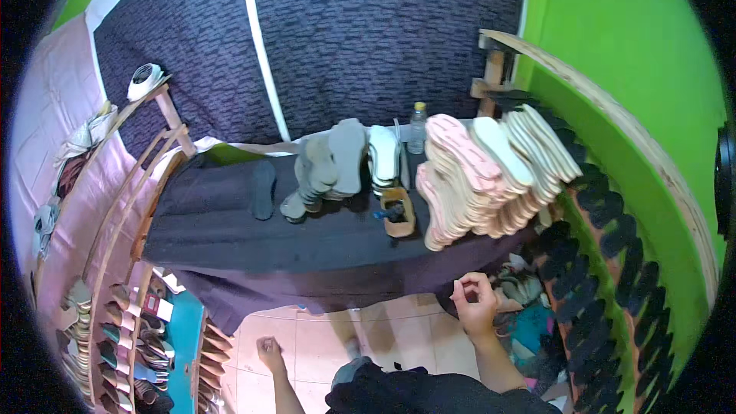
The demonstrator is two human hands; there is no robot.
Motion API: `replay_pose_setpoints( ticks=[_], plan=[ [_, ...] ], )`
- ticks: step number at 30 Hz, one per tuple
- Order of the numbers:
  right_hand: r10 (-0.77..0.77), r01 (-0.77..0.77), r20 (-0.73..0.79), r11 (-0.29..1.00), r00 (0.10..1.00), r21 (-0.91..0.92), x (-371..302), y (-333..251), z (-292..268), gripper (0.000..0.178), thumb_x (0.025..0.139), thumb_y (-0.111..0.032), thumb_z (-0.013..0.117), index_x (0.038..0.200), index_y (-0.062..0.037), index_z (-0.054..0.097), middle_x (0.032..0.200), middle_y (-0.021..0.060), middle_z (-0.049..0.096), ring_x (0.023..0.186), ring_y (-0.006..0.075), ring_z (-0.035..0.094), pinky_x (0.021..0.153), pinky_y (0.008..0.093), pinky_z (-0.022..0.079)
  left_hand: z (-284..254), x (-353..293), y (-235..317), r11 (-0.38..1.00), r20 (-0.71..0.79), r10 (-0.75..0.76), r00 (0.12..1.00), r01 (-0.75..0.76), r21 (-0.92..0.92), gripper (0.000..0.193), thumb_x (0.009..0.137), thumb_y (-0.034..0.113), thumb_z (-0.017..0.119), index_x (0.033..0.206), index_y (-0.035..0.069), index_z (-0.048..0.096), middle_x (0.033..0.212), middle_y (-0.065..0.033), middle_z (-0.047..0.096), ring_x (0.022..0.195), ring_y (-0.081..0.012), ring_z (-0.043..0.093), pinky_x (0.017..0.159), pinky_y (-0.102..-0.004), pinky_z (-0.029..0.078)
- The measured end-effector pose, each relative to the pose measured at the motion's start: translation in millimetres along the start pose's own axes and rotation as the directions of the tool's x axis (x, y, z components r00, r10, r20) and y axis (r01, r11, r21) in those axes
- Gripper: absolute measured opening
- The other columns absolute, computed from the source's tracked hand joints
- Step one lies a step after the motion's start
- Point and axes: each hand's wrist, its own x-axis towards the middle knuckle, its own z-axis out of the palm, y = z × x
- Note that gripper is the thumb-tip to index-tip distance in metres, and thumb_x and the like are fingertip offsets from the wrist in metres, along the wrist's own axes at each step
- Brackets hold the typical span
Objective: The person applies adhesive to shoe insoles using a brush and arranges them on a wooden shelf.
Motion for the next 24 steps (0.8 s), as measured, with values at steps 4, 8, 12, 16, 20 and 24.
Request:
replay_pose_setpoints(
  ticks=[4,8,12,16,20,24],
  plan=[
    [0.014,-0.016,0.039,0.999,0.999,0.042,29,-6,72,0.011,0.078,-0.004,0.066,0.084,-0.0030,0.056,0.059,0.0021,0.058,0.052,0.0061,0.055,0.051,0.0209,0.044,39,80,50,0.977,0.034,0.101,0.994,-0.092,-0.193,0.010,0.084,0.000,0.057,0.084,0.004,0.047,0.068,0.0005,0.045,0.056,-0.0062,0.044,0.050,-0.0188,0.037],
    [-0.069,0.070,0.041,0.998,0.997,-0.011,53,6,129,0.010,0.080,-0.002,0.063,0.083,-0.0005,0.053,0.063,0.0023,0.059,0.054,0.0060,0.058,0.049,0.0189,0.044,76,142,109,0.962,0.089,0.120,0.989,-0.094,-0.256,0.010,0.084,-0.001,0.057,0.084,0.004,0.048,0.067,-0.0004,0.047,0.054,-0.0056,0.046,0.047,-0.0189,0.041],
    [0.009,-0.010,0.029,1.000,1.000,0.020,70,10,171,0.011,0.077,-0.005,0.066,0.081,-0.0026,0.056,0.059,0.0023,0.058,0.053,0.0064,0.056,0.053,0.0214,0.045,96,179,136,0.957,0.119,0.138,0.983,-0.101,-0.274,0.011,0.084,-0.003,0.057,0.084,0.003,0.048,0.066,-0.0010,0.048,0.051,-0.0049,0.046,0.045,-0.0195,0.044],
    [0.020,-0.020,0.062,1.000,0.998,-0.005,87,18,195,0.012,0.078,-0.006,0.066,0.081,-0.0025,0.056,0.058,0.0017,0.058,0.052,0.0057,0.053,0.051,0.0204,0.043,119,206,138,0.953,0.139,0.119,0.983,-0.074,-0.294,0.012,0.083,-0.004,0.057,0.084,0.004,0.048,0.067,-0.0015,0.048,0.050,-0.0051,0.047,0.045,-0.0195,0.044],
    [0.061,-0.062,0.073,0.998,0.995,0.008,108,26,212,0.011,0.078,-0.006,0.066,0.081,-0.0029,0.056,0.056,0.0003,0.056,0.050,0.0041,0.051,0.049,0.0197,0.041,147,219,143,0.951,0.139,0.122,0.983,-0.076,-0.299,0.012,0.083,-0.004,0.057,0.084,0.003,0.048,0.066,-0.0011,0.048,0.050,-0.0049,0.047,0.045,-0.0192,0.044],
    [0.035,-0.033,0.083,0.999,0.996,-0.026,130,32,218,0.010,0.078,-0.004,0.065,0.080,-0.0031,0.055,0.056,-0.0003,0.055,0.050,0.0020,0.049,0.047,0.0181,0.039,175,227,157,0.943,0.158,0.087,0.984,-0.030,-0.332,0.012,0.083,-0.004,0.057,0.084,0.003,0.047,0.066,-0.0010,0.048,0.051,-0.0051,0.047,0.045,-0.0190,0.043]
  ],
)
